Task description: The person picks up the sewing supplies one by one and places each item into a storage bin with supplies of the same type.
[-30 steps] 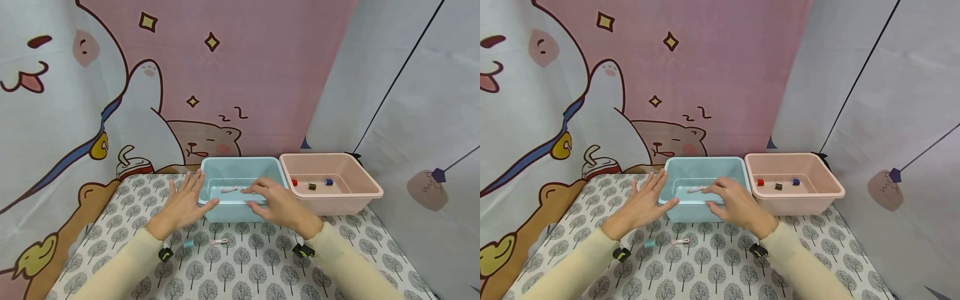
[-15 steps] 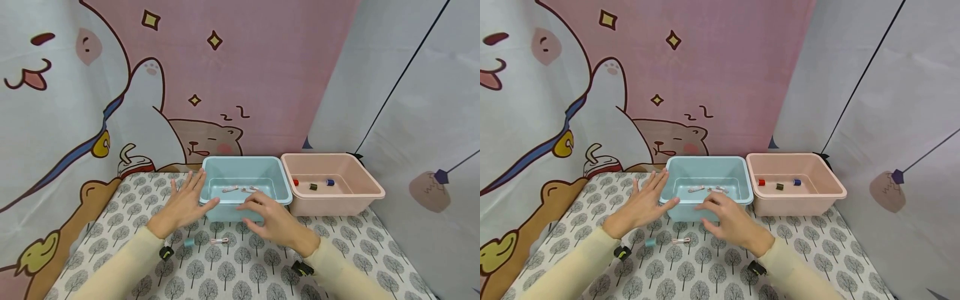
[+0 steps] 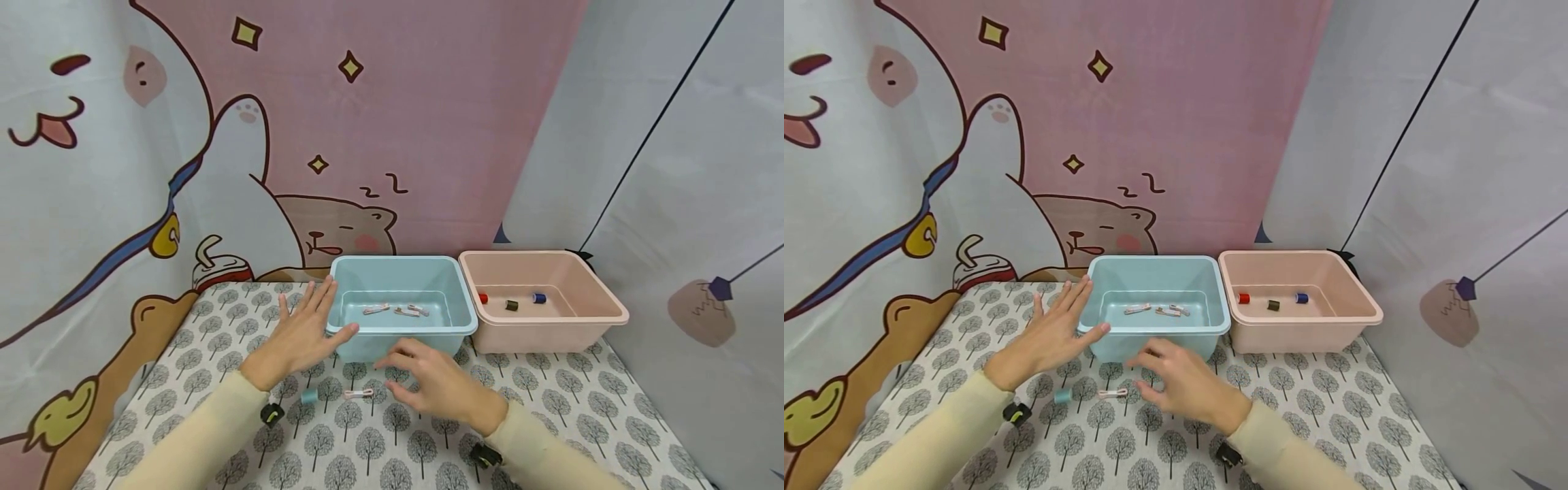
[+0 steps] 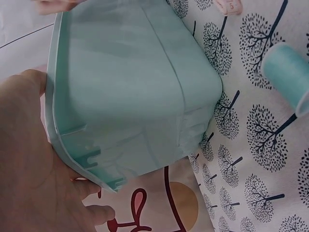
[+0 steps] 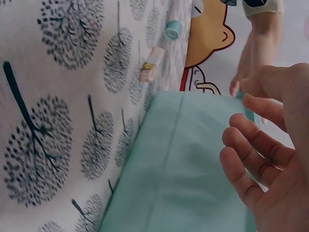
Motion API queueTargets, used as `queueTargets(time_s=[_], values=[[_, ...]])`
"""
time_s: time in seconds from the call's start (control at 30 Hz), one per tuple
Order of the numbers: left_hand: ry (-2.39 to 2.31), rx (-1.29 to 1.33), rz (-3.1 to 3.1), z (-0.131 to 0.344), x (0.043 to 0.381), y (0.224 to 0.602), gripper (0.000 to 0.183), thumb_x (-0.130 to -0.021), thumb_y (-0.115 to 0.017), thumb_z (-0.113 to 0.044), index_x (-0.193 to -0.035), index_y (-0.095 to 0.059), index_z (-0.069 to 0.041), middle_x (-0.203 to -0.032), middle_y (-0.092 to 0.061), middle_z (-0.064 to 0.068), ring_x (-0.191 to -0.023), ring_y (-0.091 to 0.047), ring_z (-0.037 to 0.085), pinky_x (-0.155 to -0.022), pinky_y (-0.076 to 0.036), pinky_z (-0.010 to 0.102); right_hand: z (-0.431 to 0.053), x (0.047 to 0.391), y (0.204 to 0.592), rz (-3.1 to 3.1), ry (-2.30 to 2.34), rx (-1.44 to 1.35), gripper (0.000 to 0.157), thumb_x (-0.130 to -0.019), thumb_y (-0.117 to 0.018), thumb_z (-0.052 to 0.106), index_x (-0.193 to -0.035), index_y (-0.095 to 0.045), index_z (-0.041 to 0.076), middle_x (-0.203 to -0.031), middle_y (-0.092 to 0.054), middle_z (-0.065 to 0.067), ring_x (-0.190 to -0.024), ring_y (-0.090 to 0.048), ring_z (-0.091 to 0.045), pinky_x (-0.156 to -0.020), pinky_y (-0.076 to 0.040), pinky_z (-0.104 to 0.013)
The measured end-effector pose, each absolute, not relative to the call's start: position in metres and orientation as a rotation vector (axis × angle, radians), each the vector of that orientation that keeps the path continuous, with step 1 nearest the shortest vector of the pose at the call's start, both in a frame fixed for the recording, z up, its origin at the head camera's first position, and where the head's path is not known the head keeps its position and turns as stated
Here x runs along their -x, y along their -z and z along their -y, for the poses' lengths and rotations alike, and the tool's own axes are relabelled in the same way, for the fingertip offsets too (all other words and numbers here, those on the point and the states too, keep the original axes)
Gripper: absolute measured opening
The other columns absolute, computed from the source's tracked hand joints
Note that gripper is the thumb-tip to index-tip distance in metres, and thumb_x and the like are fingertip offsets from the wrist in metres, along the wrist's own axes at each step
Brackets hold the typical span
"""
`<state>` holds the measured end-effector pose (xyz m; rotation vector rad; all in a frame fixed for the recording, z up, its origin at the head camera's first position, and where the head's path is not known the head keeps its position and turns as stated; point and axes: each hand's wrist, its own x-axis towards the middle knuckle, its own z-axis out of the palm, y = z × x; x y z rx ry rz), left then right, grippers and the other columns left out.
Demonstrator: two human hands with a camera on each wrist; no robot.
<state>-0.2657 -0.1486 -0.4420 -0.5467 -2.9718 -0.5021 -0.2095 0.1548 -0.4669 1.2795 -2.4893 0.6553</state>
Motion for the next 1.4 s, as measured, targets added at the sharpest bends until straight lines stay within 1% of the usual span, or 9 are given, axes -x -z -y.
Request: queueTargets(time_s=[0.13, 0.27, 0.5, 0.67, 0.87, 0.97, 1.0, 1.2, 1.4], values=[[0.507, 0.544, 2.976, 0.149, 0.265, 0.442, 0.111, -0.112, -0.044, -0.085, -0.188, -0.007, -0.015, -0.199, -0.008, 0.008, -0.185, -0.004, 0.042, -0.135, 0.01, 0.09, -0.151, 0.209, 0.473, 2.579, -0.645, -1.283, 0.039, -0.103, -0.091, 0.023, -0.141, -0.083, 0.021, -0.134, -0.077, 0.004, -0.102, -0.075, -0.007, -0.087, -0.065, -0.015], [0.505, 0.548, 2.98, 0.149, 0.265, 0.442, 0.111, -0.111, -0.042, -0.087, -0.188, -0.006, -0.015, -0.199, -0.005, 0.007, -0.185, -0.004, 0.042, -0.135, 0.011, 0.09, -0.146, 0.209, 0.479, 2.648, -0.634, -1.281, 0.04, -0.105, -0.089, 0.026, -0.144, -0.082, 0.022, -0.135, -0.076, 0.005, -0.099, -0.076, -0.01, -0.086, -0.063, -0.014], [0.522, 0.552, 2.97, 0.149, 0.265, 0.442, 0.109, -0.113, -0.048, -0.081, -0.188, -0.007, -0.014, -0.199, -0.006, 0.008, -0.185, -0.004, 0.042, -0.134, 0.012, 0.09, -0.138, 0.215, 0.49, 2.671, -0.633, -1.308, 0.041, -0.105, -0.089, 0.026, -0.145, -0.081, 0.022, -0.134, -0.077, 0.002, -0.096, -0.077, -0.015, -0.082, -0.06, -0.012], [0.507, 0.556, 2.974, 0.149, 0.265, 0.442, 0.111, -0.112, -0.043, -0.085, -0.188, -0.006, -0.015, -0.199, -0.006, 0.008, -0.185, -0.004, 0.042, -0.134, 0.011, 0.091, -0.132, 0.219, 0.497, 2.637, -0.592, -1.34, 0.042, -0.103, -0.09, 0.028, -0.143, -0.082, 0.021, -0.135, -0.079, 0.0, -0.102, -0.076, -0.012, -0.087, -0.062, -0.015], [0.521, 0.557, 2.972, 0.149, 0.265, 0.442, 0.109, -0.113, -0.048, -0.081, -0.189, -0.006, -0.014, -0.199, -0.006, 0.008, -0.185, -0.005, 0.041, -0.135, 0.011, 0.091, -0.125, 0.229, 0.514, 2.589, -0.54, -1.375, 0.044, -0.103, -0.09, 0.037, -0.143, -0.082, 0.022, -0.134, -0.079, 0.002, -0.109, -0.072, -0.008, -0.092, -0.066, -0.023], [0.518, 0.558, 2.973, 0.149, 0.265, 0.442, 0.109, -0.113, -0.047, -0.081, -0.188, -0.006, -0.014, -0.199, -0.006, 0.008, -0.185, -0.005, 0.042, -0.135, 0.011, 0.091, -0.121, 0.23, 0.517, 2.629, -0.503, -1.368, 0.046, -0.103, -0.09, 0.039, -0.145, -0.081, 0.022, -0.136, -0.079, 0.002, -0.113, -0.073, -0.009, -0.094, -0.066, -0.024], [0.52, 0.559, 2.973, 0.149, 0.265, 0.442, 0.109, -0.113, -0.047, -0.082, -0.188, -0.006, -0.014, -0.199, -0.007, 0.008, -0.185, -0.005, 0.042, -0.135, 0.011, 0.091, -0.118, 0.226, 0.509, 2.674, -0.489, -1.343, 0.045, -0.102, -0.091, 0.036, -0.144, -0.082, 0.023, -0.135, -0.079, 0.002, -0.113, -0.073, -0.009, -0.094, -0.066, -0.024], [0.513, 0.558, 2.978, 0.149, 0.264, 0.443, 0.11, -0.113, -0.045, -0.084, -0.188, -0.004, -0.015, -0.199, -0.006, 0.008, -0.185, -0.004, 0.042, -0.135, 0.01, 0.091, -0.113, 0.228, 0.514, 2.772, -0.449, -1.306, 0.046, -0.104, -0.089, 0.039, -0.147, -0.08, 0.028, -0.14, -0.078, 0.007, -0.12, -0.073, -0.008, -0.101, -0.066, -0.025], [0.523, 0.556, 2.981, 0.149, 0.265, 0.442, 0.109, -0.114, -0.048, -0.08, -0.188, -0.004, -0.015, -0.199, -0.005, 0.007, -0.185, -0.003, 0.04, -0.134, 0.011, 0.091, -0.11, 0.23, 0.513, 2.783, -0.458, -1.316, 0.047, -0.103, -0.09, 0.037, -0.148, -0.08, 0.026, -0.142, -0.078, 0.004, -0.118, -0.075, -0.009, -0.099, -0.066, -0.025]])
